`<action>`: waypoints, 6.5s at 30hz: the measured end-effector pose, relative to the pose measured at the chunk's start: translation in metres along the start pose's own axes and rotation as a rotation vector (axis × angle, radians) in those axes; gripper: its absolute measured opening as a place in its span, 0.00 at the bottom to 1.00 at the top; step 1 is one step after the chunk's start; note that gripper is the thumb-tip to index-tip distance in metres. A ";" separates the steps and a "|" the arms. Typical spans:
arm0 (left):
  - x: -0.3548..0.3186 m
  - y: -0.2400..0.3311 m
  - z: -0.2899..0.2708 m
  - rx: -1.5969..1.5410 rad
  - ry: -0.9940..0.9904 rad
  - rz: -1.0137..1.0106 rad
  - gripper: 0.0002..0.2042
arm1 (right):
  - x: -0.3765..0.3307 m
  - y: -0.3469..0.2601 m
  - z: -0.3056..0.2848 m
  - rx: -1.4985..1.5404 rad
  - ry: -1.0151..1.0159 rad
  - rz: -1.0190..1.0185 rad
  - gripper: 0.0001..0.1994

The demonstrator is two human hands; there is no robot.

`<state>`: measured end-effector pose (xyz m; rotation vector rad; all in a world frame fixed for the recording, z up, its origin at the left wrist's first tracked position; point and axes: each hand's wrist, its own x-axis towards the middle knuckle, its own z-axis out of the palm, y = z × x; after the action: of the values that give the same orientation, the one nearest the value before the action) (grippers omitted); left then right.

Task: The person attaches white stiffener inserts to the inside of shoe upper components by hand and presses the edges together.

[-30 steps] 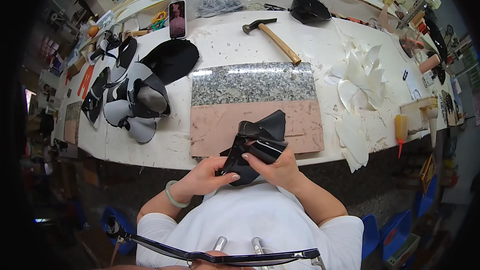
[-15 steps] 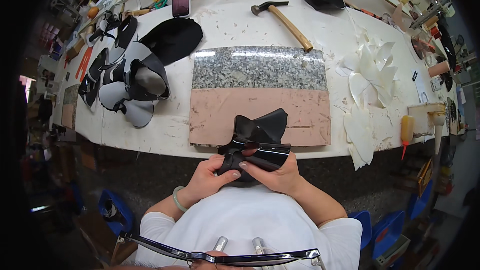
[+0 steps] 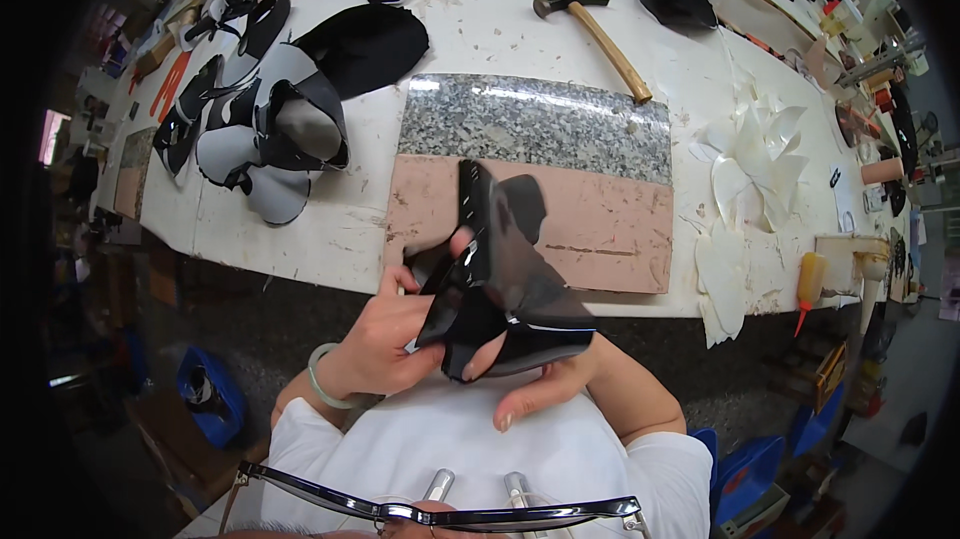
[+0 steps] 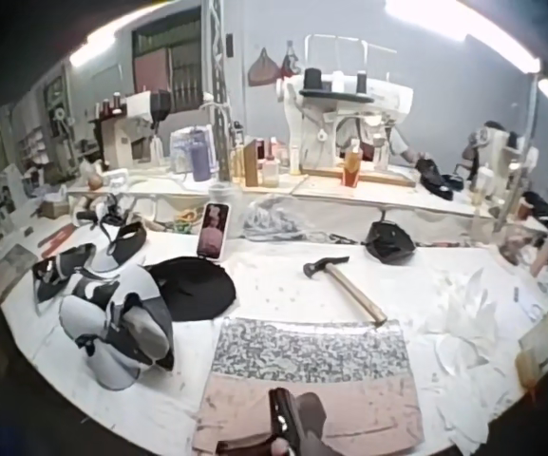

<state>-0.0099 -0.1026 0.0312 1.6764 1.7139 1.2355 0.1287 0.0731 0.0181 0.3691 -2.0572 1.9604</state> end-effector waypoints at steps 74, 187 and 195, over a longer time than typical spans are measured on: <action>0.020 -0.040 0.021 -1.482 0.116 -0.703 0.11 | 0.068 0.032 -0.117 -0.776 0.159 0.356 0.11; 0.135 -0.051 0.004 -1.177 0.358 -0.495 0.13 | 0.050 0.027 -0.089 0.048 0.636 0.336 0.12; 0.135 -0.054 0.011 -1.175 0.360 -0.416 0.14 | 0.050 0.011 -0.082 -0.235 0.689 0.320 0.16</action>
<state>-0.0527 0.0355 0.0176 0.4074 0.9812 1.8318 0.0796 0.1558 0.0295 -0.6352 -1.9001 1.6337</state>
